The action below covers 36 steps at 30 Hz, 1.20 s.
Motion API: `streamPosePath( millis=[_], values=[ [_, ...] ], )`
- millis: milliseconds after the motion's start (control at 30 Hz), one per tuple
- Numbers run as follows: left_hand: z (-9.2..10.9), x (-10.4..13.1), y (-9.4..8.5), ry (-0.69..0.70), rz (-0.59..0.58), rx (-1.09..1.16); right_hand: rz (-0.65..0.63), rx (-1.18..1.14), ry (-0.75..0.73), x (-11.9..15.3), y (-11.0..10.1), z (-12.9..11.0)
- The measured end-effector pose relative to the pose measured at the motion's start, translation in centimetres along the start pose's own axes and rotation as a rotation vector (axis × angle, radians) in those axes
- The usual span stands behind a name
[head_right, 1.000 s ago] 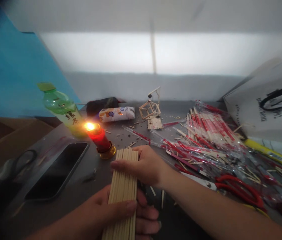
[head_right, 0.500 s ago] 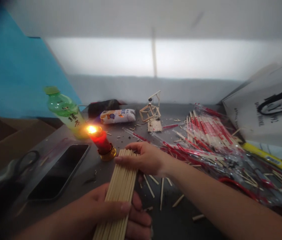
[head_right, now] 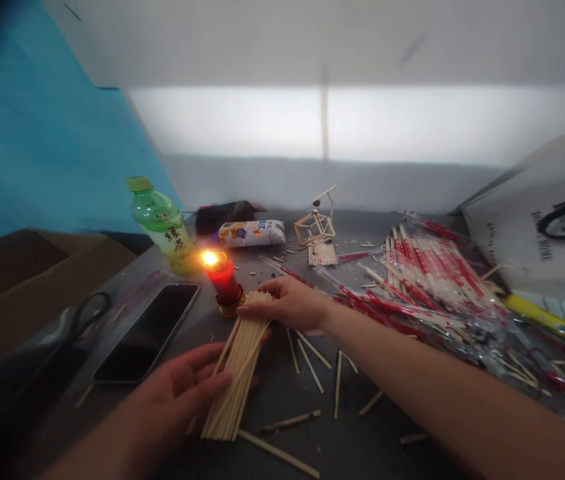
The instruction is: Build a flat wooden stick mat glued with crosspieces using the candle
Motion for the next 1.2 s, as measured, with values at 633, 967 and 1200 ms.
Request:
streamPosePath(
  millis=[633, 967, 1200],
  values=[
    [4.2, 1.3, 1.8, 0.529, 0.051, -1.442, 0.22, 0.961, -0.137, 1.8, -0.6, -3.6],
    [4.1, 2.1, 3.7, 0.519, -0.133, -1.611, 0.311, 1.458, -0.397, 8.2, 4.3, -2.9],
    [3.4, 1.9, 5.6, 0.429, -0.256, -1.683, 0.103, 1.512, -0.217, 8.6, 5.5, 0.9]
  ],
)
Point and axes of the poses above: each hand's wrist, its own x-axis away from the middle knuckle, its own y-axis out of the palm, z = x × y, the point moved 9 cm from there along -x, towards the middle knuckle, and after that the axes turned 4 degrees about -z, right-handed, at the moved point
